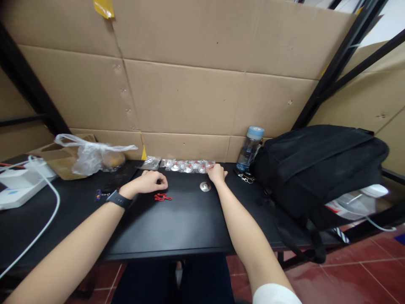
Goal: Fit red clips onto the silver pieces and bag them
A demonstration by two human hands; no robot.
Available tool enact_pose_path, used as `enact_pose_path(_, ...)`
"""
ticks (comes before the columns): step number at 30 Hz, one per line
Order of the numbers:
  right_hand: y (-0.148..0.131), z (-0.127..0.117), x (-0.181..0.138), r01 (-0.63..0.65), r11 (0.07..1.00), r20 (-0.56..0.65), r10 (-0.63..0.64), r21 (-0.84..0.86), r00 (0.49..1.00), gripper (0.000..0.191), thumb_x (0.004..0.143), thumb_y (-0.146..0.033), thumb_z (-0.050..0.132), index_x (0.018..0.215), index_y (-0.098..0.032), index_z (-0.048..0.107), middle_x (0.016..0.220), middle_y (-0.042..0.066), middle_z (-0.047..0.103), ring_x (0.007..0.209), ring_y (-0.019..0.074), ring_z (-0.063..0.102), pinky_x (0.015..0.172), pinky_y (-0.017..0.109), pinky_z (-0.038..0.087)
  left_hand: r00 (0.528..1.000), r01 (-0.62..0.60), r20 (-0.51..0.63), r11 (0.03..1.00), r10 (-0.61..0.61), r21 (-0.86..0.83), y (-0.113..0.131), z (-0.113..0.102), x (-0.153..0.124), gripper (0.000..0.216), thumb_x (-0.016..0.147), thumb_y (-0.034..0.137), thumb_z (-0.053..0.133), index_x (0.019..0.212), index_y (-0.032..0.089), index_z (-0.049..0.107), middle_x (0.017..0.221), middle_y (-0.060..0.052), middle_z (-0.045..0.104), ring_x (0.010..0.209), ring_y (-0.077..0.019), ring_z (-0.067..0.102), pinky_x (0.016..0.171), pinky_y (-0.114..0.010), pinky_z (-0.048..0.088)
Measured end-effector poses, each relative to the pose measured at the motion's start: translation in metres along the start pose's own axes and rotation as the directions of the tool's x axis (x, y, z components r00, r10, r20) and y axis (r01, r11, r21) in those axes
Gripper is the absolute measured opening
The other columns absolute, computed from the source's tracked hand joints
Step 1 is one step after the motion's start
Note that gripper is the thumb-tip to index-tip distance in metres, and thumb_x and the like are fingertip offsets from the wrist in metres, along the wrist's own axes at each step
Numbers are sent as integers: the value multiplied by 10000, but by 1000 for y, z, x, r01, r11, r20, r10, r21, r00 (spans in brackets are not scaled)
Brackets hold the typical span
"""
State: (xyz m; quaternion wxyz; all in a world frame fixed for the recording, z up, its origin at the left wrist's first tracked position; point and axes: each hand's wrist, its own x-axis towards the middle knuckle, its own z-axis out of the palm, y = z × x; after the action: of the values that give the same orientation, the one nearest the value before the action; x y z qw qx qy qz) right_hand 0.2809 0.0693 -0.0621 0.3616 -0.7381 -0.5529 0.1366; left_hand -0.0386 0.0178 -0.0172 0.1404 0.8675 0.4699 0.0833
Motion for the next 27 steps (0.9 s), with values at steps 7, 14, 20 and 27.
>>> enact_pose_path(7, -6, -26, -8, 305, 941, 70, -297, -148, 952, 253, 796, -359, 715, 991, -199, 738, 981, 97, 718, 890, 223, 651, 818, 330, 458, 979, -176, 91, 980, 184, -89, -3, -5, -7, 121, 778, 393, 693, 782, 301, 771, 788, 22, 771, 725, -173, 692, 760, -251, 443)
enact_pose_path(14, -2, -57, -22, 449, 889, 564, -415, 87, 714, 612, 404, -353, 937, 980, -208, 789, 938, 48, 729, 755, 194, 648, 691, 266, 485, 980, -111, -164, 994, 110, 3, 1, 13, 2, 145, 831, 355, 654, 753, 267, 739, 807, -24, 749, 883, -233, 689, 907, -344, 406)
enact_pose_path(20, -4, -51, -25, 507, 861, 580, -427, 28, 693, 430, 513, -290, 881, 924, -209, 787, 840, 19, 741, 721, 187, 659, 678, 263, 474, 990, -74, -121, 997, 76, 21, -2, 15, 3, 47, 791, 288, 693, 769, 259, 722, 833, -26, 746, 911, -241, 683, 894, -343, 404)
enact_pose_path(27, -11, -55, -31, 480, 874, 524, -443, 72, 728, 439, 542, -226, 839, 975, -221, 768, 826, -7, 702, 654, 143, 604, 634, 246, 447, 974, -88, -207, 996, 89, 15, 6, 15, 4, 99, 907, 276, 567, 897, 243, 659, 909, -5, 755, 910, -210, 689, 888, -330, 394)
